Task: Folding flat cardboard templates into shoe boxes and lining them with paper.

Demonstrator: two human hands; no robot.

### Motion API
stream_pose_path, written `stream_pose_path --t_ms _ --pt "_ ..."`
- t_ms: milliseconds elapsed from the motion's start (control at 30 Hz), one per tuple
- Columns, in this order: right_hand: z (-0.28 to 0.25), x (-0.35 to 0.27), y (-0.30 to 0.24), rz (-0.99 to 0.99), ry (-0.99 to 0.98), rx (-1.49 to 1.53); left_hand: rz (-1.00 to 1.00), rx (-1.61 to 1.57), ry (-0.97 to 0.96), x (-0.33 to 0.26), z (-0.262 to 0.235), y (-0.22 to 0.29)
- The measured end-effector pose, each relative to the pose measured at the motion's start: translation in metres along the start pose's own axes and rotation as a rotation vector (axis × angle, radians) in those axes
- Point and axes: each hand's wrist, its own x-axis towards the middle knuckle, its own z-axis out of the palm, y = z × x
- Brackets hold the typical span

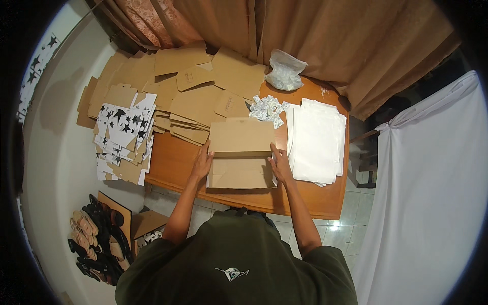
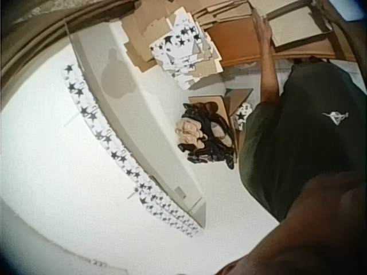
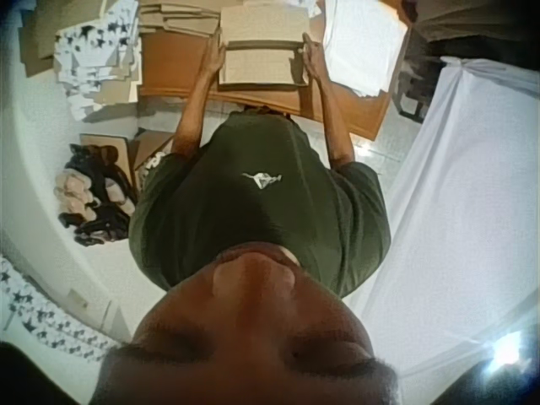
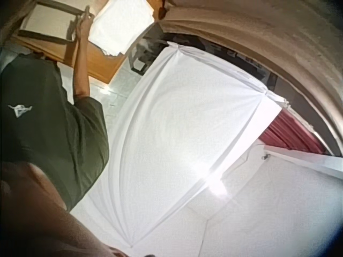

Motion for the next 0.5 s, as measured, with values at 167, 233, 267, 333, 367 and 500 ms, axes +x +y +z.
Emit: stream_pose_path --t_ms 167,233,267,333,367,500 --pt "-0.002 -0.029 -0.003 0.229 0.073 0.311 -0.168 -0.198 0.051 -0.034 -0.017 -0.011" --pt "0.000 -0.037 0.006 0.237 0.033 0.318 -0.553 -0.462 -0.150 -0.048 -0.019 -0.017" --pt "0.002 -0.040 0.012 0.245 -0.004 0.324 -0.552 -0.462 -0.160 -0.050 -0.019 -0.014" --pt "0.012 -0.037 0.017 0.174 0.050 0.340 -0.398 -0.362 -0.191 -0.057 -0.025 -0.006" --pt "0.016 -0.034 0.016 0.095 0.097 0.356 -0.400 -0.361 -0.186 -0.057 -0.022 -0.015" --pt "0.010 -0.018 0.011 0.135 0.077 0.361 -0.134 -0.220 -0.014 -0.038 -0.020 -0.011"
